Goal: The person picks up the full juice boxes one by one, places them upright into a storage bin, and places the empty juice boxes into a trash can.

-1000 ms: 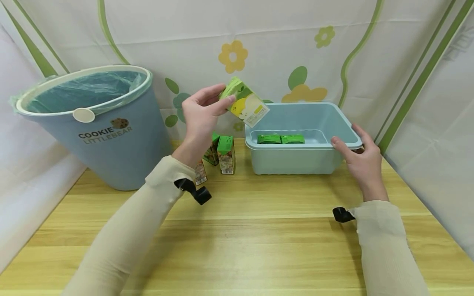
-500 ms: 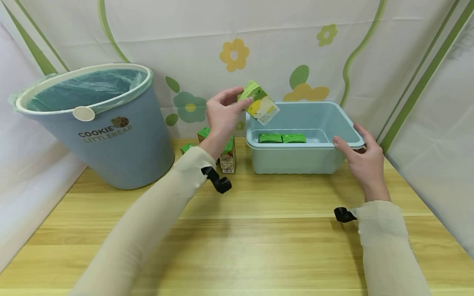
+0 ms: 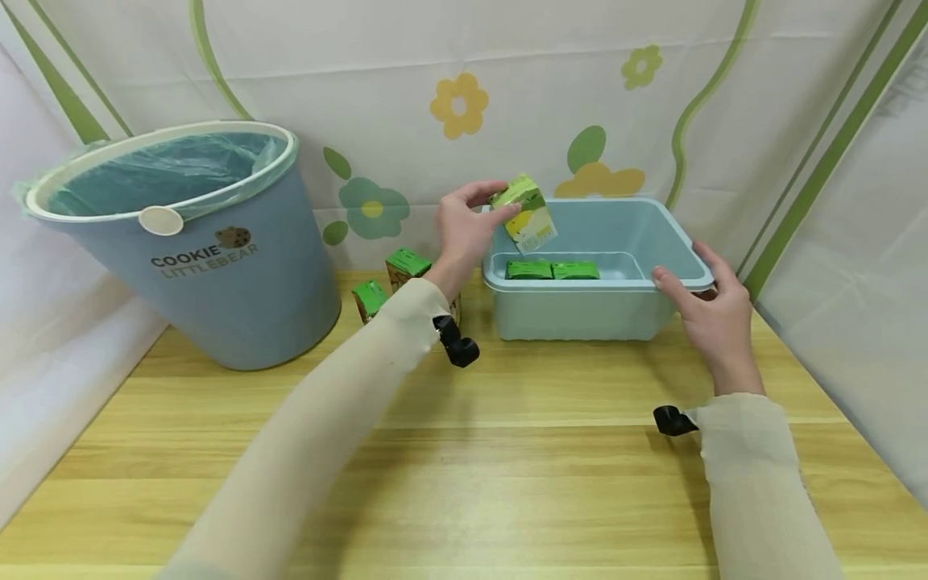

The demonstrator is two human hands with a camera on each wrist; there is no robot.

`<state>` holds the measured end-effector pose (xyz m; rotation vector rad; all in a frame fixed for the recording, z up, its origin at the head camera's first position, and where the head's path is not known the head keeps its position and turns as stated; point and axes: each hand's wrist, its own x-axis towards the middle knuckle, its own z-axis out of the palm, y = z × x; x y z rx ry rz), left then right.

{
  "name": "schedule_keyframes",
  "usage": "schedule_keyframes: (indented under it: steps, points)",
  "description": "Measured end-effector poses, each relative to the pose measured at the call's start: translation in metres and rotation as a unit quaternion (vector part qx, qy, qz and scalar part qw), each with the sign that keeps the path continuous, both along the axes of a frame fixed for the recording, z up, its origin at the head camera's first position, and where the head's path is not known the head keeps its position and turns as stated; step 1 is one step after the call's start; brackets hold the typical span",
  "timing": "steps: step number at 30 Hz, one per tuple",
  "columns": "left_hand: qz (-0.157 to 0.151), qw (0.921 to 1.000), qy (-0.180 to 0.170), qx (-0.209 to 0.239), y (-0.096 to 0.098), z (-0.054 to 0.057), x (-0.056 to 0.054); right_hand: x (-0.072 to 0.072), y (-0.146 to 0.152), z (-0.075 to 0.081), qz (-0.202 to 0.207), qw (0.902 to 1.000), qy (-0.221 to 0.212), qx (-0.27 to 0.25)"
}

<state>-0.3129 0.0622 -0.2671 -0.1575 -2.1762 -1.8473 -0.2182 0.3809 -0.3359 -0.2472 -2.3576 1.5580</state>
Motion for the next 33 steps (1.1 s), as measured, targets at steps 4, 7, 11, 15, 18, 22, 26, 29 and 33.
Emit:
schedule_keyframes:
  steps: [4,7,11,15,18,22,26,29,33]
  points:
    - [-0.017,0.9992,0.012,-0.034,0.004,-0.004,-0.004,0.000,-0.001,0.000,0.000,1.0000,0.001,-0.005]
    - [-0.031,0.9968,0.021,-0.071,0.006,-0.006,-0.005,0.000,-0.003,0.001,0.001,1.0000,0.001,-0.003]
    - [-0.057,0.9895,0.032,-0.129,0.007,-0.009,-0.006,0.001,-0.005,0.002,0.002,1.0000,0.001,-0.001]
    - [-0.074,0.9783,0.046,-0.188,0.009,-0.012,-0.008,0.002,-0.004,0.003,0.004,0.9999,0.003,-0.009]
    - [-0.094,0.9674,0.065,-0.226,0.010,-0.014,-0.010,0.003,-0.003,0.003,0.006,0.9997,0.006,-0.024]
    - [-0.128,0.9549,0.080,-0.256,0.011,-0.015,-0.012,0.004,-0.001,0.003,0.006,0.9992,0.013,-0.036]
    - [-0.146,0.9508,0.075,-0.263,0.011,-0.016,-0.013,0.005,-0.001,0.002,0.007,0.9992,0.012,-0.038]
    - [-0.150,0.9474,0.072,-0.273,0.011,-0.017,-0.014,0.005,-0.001,0.002,0.009,0.9992,0.009,-0.037]
    - [-0.156,0.9445,0.059,-0.283,0.009,-0.016,-0.016,0.004,-0.003,0.003,0.009,0.9993,0.010,-0.036]
